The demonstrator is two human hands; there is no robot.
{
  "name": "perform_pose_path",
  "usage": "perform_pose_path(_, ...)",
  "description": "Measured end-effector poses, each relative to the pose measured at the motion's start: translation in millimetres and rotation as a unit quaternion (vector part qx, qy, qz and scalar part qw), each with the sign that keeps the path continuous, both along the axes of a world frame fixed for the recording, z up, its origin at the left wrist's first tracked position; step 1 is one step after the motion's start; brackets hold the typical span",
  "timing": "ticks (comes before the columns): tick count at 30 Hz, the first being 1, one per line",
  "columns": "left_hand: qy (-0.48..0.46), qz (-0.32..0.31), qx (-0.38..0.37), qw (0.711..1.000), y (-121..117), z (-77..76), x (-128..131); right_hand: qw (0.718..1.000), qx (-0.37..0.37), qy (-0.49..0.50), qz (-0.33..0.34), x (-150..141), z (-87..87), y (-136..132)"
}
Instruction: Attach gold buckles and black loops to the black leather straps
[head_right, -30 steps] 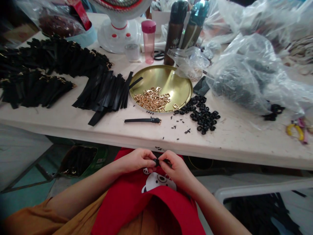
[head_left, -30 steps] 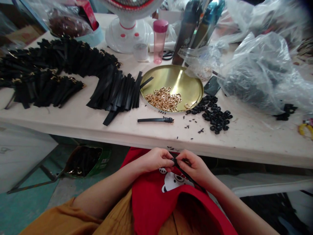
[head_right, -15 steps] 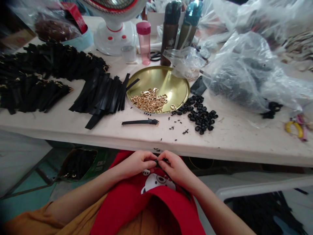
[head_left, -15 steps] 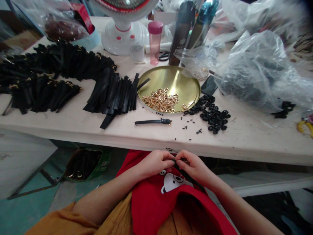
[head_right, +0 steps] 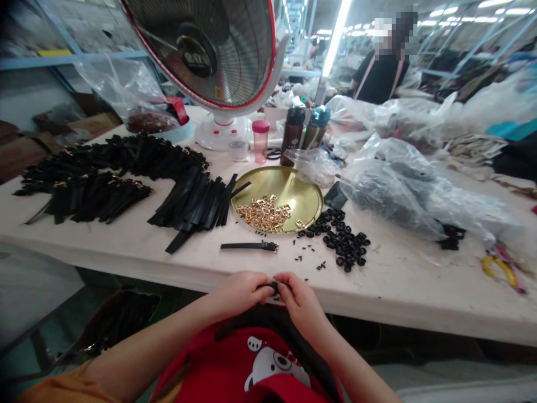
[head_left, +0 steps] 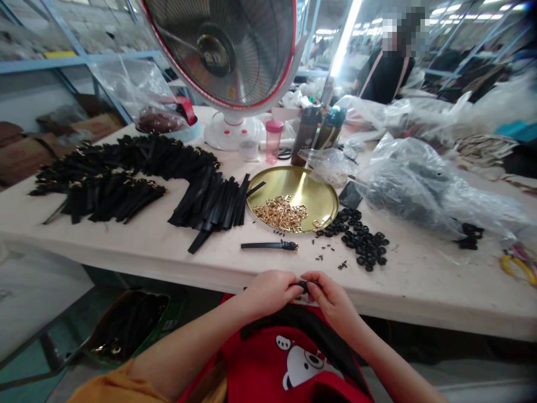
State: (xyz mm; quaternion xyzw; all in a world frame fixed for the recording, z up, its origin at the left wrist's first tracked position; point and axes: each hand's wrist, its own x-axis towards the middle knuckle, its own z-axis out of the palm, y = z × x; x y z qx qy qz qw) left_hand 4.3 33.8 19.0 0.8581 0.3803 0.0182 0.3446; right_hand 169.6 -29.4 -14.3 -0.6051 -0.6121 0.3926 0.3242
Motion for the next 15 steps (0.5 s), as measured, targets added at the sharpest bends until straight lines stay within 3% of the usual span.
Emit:
perform_pose_path(3,0.029,0.026,0.111,0.993,19.8,-3.7,3.7,0.992,0.058,-0.11,0.011,0.2,-8.8,34.5)
perform_pose_path(7,0.049,0.046,0.214,0.974,46.5,-5.9,-5.0,0.953,0.172,-0.25,-0.011,-1.2,-26.7,65.0)
perform_pose_path(11,0.141,0.166,0.246,0.945,96.2,2.3,-31.0,0.935,0.235,-0.254,-0.075,-0.1,-44.5,63.9)
perform_pose_path(15,0.204,0.262,0.24,0.912,159.8,3.7,-47.9,0.931,0.25,-0.25,-0.088,1.2,-50.8,58.7)
